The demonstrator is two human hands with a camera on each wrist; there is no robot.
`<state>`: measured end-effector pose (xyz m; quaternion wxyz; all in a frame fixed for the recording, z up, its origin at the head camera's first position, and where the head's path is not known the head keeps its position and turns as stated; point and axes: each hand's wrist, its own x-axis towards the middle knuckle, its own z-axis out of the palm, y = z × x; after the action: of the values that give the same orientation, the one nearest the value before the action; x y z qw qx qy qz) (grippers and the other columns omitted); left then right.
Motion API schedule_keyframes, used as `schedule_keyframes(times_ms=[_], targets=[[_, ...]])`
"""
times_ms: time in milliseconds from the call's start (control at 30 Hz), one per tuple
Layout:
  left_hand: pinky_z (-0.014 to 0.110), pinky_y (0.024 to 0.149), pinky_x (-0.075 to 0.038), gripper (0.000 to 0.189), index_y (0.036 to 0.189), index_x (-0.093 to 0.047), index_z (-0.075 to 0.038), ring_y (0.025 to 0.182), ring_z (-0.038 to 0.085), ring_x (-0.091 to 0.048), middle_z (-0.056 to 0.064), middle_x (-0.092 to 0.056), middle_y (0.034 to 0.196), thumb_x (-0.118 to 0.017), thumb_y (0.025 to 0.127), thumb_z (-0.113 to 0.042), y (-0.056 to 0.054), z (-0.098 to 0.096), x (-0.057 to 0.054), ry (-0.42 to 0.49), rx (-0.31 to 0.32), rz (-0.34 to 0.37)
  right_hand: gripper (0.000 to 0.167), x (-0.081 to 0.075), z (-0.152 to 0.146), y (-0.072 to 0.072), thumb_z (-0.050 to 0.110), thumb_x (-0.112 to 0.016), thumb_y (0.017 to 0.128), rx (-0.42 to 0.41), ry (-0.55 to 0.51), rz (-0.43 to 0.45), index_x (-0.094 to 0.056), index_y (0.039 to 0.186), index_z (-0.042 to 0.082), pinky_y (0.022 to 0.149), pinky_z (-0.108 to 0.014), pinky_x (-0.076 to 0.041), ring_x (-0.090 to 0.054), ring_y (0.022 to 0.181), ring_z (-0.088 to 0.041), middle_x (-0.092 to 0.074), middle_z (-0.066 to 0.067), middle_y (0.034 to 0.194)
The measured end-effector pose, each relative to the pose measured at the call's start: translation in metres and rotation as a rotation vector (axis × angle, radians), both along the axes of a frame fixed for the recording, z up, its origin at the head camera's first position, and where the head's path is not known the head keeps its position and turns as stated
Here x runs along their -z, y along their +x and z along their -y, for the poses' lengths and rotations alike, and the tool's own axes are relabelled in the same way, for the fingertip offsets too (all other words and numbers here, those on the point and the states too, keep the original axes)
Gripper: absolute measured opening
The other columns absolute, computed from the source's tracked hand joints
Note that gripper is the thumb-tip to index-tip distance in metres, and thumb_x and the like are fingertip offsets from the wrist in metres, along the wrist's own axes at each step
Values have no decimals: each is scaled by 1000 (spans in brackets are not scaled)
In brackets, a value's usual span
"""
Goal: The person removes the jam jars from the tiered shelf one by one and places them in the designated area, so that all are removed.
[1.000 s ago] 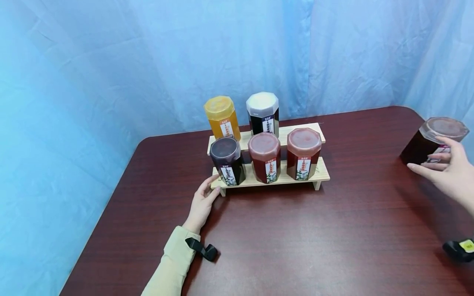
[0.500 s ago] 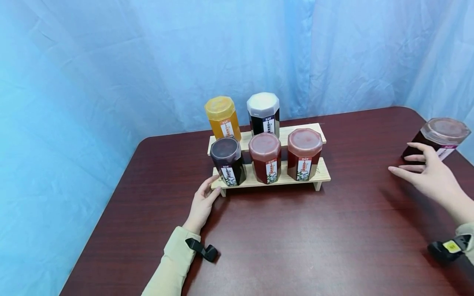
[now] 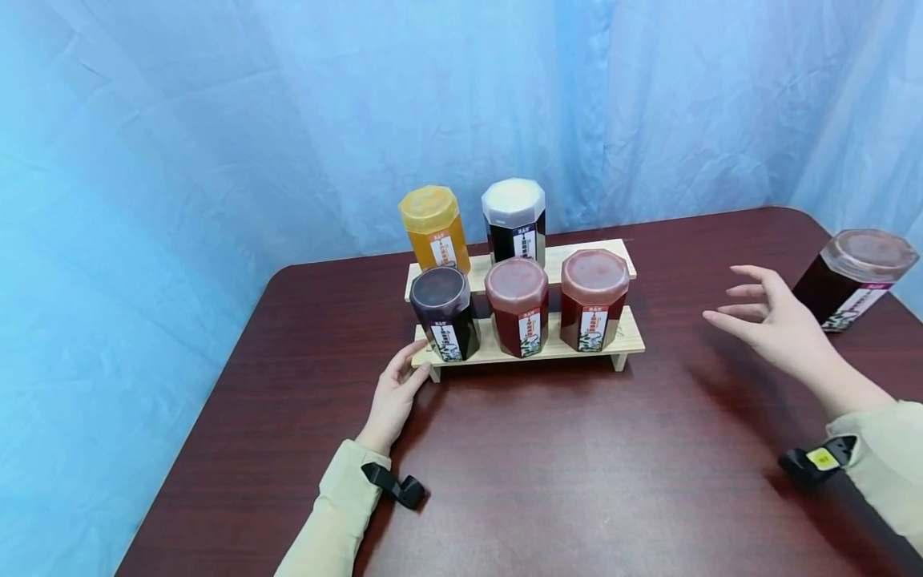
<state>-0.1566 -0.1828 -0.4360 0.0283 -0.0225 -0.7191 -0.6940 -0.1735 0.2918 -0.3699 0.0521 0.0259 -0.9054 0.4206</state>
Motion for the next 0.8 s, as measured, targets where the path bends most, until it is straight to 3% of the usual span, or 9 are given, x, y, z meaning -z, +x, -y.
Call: schedule_keyframes(times_ms=[133,367,500,667,800], targets=[[13,88,-41,42,134,-49,-1,108,-1,-52,13,-47,141,-55,93,-2,0,-1,0,-4,-5,-3,75,-3,11,-2,31,-68,87,-1,-34,-6,-24,146,17,61,-10,-40,-45,81,27,-43,9,113],[13,88,-40,43,135,-50,-4,107,-2,-52,10,-47,141,-57,93,-3,2,-3,0,-10,-9,13,75,-8,23,-4,33,-65,89,-5,-47,-12,-23,147,14,62,-7,-39,-44,82,26,-46,-9,120],[14,88,-41,43,135,-50,-4,108,-1,-52,10,-47,141,-57,93,-3,0,-3,0,-9,-6,11,73,-15,29,-5,35,-64,89,-10,-52,-11,-23,147,18,63,-7,-39,-45,84,25,-45,-1,118],[14,89,-41,43,135,-49,-4,112,0,-51,10,-46,141,-57,93,-3,0,-1,-1,-10,-6,13,73,-25,39,-10,38,-64,89,-23,-54,-11,-23,147,22,65,-9,-39,-46,85,25,-45,-3,122],[14,88,-41,43,135,-49,-5,110,0,-51,9,-46,141,-56,93,-3,1,0,-2,-19,-11,19,72,-37,52,-15,37,-65,89,-28,-79,-33,-25,147,23,66,-11,-40,-47,87,22,-45,6,118]])
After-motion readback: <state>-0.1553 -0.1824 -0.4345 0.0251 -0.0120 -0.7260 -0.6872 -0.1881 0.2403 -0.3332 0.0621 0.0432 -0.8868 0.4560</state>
